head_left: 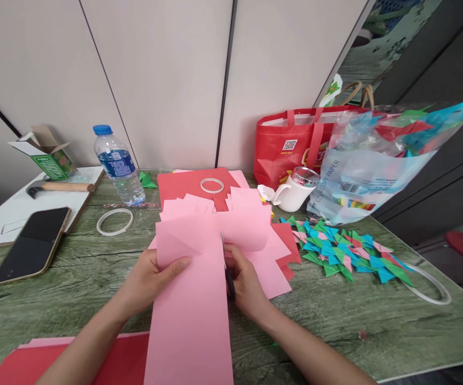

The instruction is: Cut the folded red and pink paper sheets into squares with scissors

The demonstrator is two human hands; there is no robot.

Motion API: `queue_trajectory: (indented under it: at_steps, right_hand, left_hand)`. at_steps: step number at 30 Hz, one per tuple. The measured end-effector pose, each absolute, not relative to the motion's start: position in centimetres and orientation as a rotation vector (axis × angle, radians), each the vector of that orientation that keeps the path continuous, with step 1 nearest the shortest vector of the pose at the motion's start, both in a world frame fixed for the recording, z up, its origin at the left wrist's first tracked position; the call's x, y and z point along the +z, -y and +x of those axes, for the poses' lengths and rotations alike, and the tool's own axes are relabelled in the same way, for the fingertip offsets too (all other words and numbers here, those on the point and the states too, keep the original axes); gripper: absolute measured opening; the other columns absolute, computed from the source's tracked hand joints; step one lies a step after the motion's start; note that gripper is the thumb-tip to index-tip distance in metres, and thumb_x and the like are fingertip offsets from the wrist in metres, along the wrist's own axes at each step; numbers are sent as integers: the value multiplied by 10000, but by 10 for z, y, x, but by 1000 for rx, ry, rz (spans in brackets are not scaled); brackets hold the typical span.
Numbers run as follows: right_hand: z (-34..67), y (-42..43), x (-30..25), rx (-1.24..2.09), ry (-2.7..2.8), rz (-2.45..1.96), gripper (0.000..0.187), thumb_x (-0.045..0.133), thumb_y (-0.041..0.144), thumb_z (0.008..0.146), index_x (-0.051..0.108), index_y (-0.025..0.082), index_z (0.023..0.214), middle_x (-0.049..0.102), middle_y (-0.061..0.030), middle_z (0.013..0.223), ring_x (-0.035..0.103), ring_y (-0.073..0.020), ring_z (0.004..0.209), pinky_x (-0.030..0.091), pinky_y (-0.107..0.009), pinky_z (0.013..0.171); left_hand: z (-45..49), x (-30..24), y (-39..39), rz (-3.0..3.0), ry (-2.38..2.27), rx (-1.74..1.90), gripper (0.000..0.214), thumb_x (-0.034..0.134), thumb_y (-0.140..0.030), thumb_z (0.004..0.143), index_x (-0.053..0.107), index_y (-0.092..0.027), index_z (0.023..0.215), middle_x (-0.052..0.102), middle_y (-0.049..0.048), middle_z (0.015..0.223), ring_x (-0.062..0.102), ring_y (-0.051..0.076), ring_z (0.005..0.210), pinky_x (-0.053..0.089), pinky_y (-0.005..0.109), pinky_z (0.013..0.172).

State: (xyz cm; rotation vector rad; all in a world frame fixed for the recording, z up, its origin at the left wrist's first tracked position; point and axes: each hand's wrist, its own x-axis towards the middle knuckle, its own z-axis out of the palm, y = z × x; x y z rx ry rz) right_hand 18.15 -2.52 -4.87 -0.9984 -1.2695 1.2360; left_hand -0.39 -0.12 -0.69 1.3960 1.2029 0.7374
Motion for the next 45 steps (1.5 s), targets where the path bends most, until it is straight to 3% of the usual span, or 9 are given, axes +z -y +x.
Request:
queue_trajectory:
  at_steps: [4, 14, 45]
  right_hand:
    - [183, 24, -47, 1210, 1291, -997, 435, 618, 184, 681, 470, 246, 1085, 615, 12, 699, 542, -150, 573, 412, -233, 499]
    - [184, 23, -50, 1227, 1319, -949, 297, 598, 70, 666, 535, 198, 927, 619, -11, 869, 571, -155, 757, 451, -237, 647]
    - [187, 22, -47, 1241, 1266, -959, 155, 633, 121, 639, 550, 172, 760, 594, 16, 701, 525, -134, 632, 422, -225, 563]
  left_hand:
    - [-1, -4, 2, 1441, -1204, 692, 290, 591, -422, 725, 645, -138, 714, 624, 14, 644, 541, 124, 533, 429, 191, 438]
    - [1, 2, 5, 1445, -1271, 636, 315, 592, -445, 707, 608, -133, 661, 606, 11, 604, 534, 127, 506, 412, 191, 413]
    - [4, -1, 5, 1496, -1264, 621, 316, 568, -443, 722, 596, -129, 713, 619, 43, 653, 568, 178, 555, 448, 243, 449]
